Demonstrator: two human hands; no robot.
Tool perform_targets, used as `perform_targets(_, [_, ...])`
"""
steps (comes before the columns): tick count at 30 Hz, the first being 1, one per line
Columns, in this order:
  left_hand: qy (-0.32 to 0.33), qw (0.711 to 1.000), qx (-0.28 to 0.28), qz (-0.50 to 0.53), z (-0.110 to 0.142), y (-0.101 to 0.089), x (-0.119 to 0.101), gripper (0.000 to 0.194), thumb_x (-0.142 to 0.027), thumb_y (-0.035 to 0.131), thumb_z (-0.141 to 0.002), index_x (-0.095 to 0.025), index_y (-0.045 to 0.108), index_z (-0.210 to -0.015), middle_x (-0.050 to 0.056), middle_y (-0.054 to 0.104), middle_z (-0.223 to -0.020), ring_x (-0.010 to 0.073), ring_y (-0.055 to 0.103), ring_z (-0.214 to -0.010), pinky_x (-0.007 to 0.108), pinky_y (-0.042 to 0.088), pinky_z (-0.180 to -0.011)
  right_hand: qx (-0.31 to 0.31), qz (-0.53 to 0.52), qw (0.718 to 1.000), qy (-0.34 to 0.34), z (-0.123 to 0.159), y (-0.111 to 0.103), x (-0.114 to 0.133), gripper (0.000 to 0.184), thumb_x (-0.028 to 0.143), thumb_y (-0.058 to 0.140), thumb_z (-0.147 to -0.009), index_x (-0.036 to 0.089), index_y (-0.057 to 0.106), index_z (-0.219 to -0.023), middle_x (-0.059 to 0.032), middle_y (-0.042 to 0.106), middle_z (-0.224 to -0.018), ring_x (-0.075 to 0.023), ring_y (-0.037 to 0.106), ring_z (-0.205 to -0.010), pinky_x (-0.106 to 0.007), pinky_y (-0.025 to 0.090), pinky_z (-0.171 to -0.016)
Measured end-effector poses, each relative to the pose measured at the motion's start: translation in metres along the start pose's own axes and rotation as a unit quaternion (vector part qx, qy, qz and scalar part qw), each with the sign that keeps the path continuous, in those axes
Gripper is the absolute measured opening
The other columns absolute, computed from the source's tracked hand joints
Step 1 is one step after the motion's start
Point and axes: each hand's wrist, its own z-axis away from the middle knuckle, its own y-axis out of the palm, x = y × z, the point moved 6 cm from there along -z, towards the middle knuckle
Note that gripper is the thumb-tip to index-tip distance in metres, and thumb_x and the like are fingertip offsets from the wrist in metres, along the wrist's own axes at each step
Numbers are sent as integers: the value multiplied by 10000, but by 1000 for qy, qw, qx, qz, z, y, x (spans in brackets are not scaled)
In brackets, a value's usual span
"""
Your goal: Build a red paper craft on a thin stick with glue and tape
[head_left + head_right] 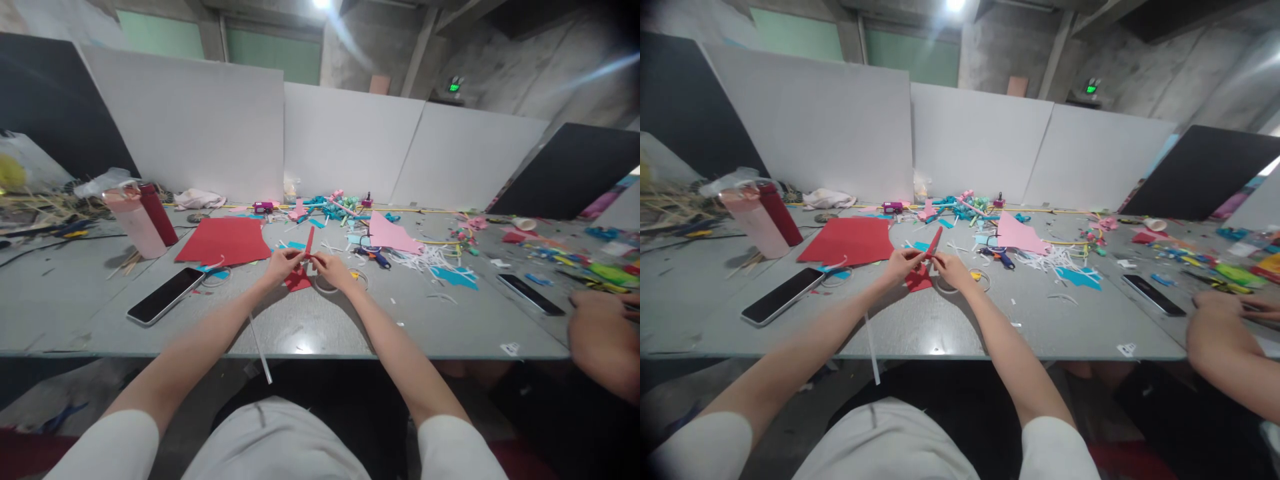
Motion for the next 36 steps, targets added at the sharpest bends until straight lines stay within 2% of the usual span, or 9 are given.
perform_targets(3, [0, 1000, 11, 8, 0, 1, 0, 515, -664, 729, -815, -158, 775, -898, 52, 691, -649, 173, 646, -579, 297, 505, -602, -5, 13, 1000, -8, 0, -3, 3, 258, 285, 489, -1067, 194, 688, -931, -8, 692, -787, -148, 616, -709, -263, 425, -714])
perform_targets(10, [-8, 999, 20, 27, 1, 2, 2, 517, -667, 753, -792, -157, 779, -876, 69, 702, -680, 179, 646, -620, 305, 514, -623, 7, -15, 1000, -13, 3, -6, 8, 250, 300, 471, -1076, 203, 680, -979, -3, 684, -775, -148, 617, -688, -261, 434, -704])
perform_targets(17, [-19, 999, 32, 24, 1, 6, 2, 518, -674, 749, -785, -160, 773, -845, 64, 696, -667, 171, 632, -600, 297, 504, -606, 22, -3, 1000, -13, 4, -3, 3, 216, 249, 484, -1054, 203, 681, -979, -6, 694, -814, -149, 618, -721, -259, 429, -709])
perform_targets(28, [-16, 1000, 6, 25, -1, 2, 2, 525, -669, 756, -780, -149, 764, -852, 45, 676, -644, 163, 608, -594, 288, 481, -599, 24, 30, 999, -10, 4, -8, 3, 218, 228, 475, -1060, 197, 679, -992, -25, 712, -877, -156, 613, -769, -265, 419, -742])
perform_targets(36, [-19, 999, 16, 20, 1, 4, 3, 502, -656, 753, -791, -160, 771, -863, 53, 687, -643, 171, 625, -584, 300, 498, -599, 34, 24, 999, -15, 4, -4, 4, 231, 233, 459, -1069, 206, 649, -940, -4, 680, -781, -152, 604, -696, -268, 409, -696])
